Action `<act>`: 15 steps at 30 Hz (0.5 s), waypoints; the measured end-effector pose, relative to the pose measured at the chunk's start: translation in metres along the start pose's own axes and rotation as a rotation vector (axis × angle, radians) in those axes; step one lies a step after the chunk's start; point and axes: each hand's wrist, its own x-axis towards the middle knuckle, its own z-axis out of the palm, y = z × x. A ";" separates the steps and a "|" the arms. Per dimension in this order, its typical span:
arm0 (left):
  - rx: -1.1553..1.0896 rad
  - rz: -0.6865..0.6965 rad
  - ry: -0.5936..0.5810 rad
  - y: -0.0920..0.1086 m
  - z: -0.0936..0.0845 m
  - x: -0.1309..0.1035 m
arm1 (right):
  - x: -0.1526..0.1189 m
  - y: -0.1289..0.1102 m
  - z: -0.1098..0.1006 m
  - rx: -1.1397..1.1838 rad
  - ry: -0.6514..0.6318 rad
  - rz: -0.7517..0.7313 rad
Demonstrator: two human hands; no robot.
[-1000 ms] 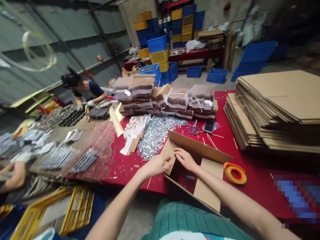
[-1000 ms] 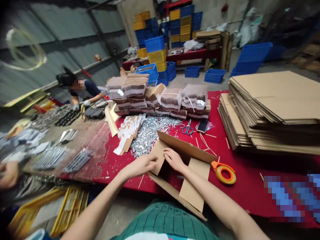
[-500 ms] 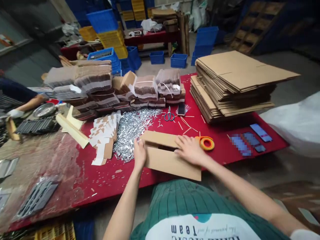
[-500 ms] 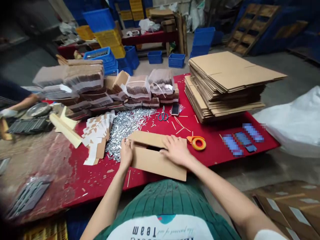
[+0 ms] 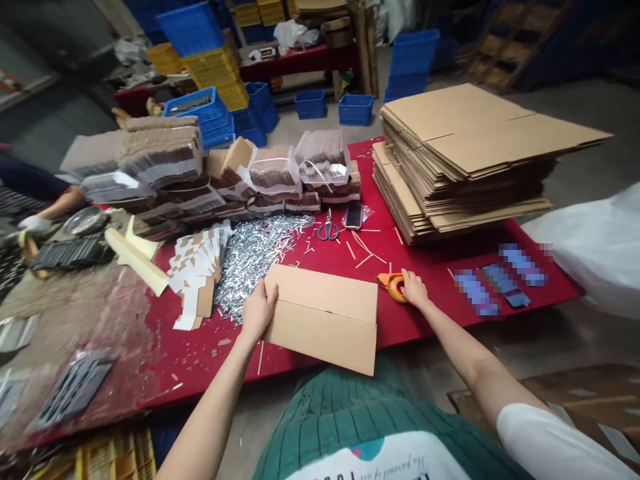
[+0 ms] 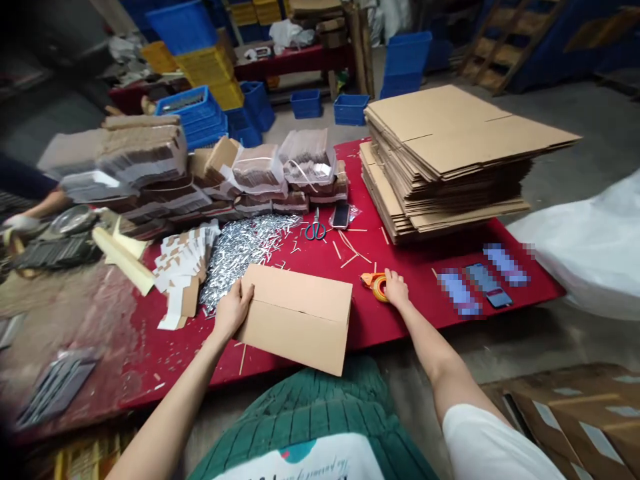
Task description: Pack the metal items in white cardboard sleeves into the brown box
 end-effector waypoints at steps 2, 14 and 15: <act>0.005 -0.023 0.001 0.001 -0.002 -0.001 | 0.007 -0.001 0.010 -0.028 -0.085 0.017; -0.005 0.054 0.027 -0.006 -0.002 -0.010 | -0.145 -0.057 -0.126 0.554 0.597 -0.256; -0.008 0.071 0.022 -0.008 -0.002 -0.009 | -0.160 -0.075 -0.128 0.527 0.594 -0.404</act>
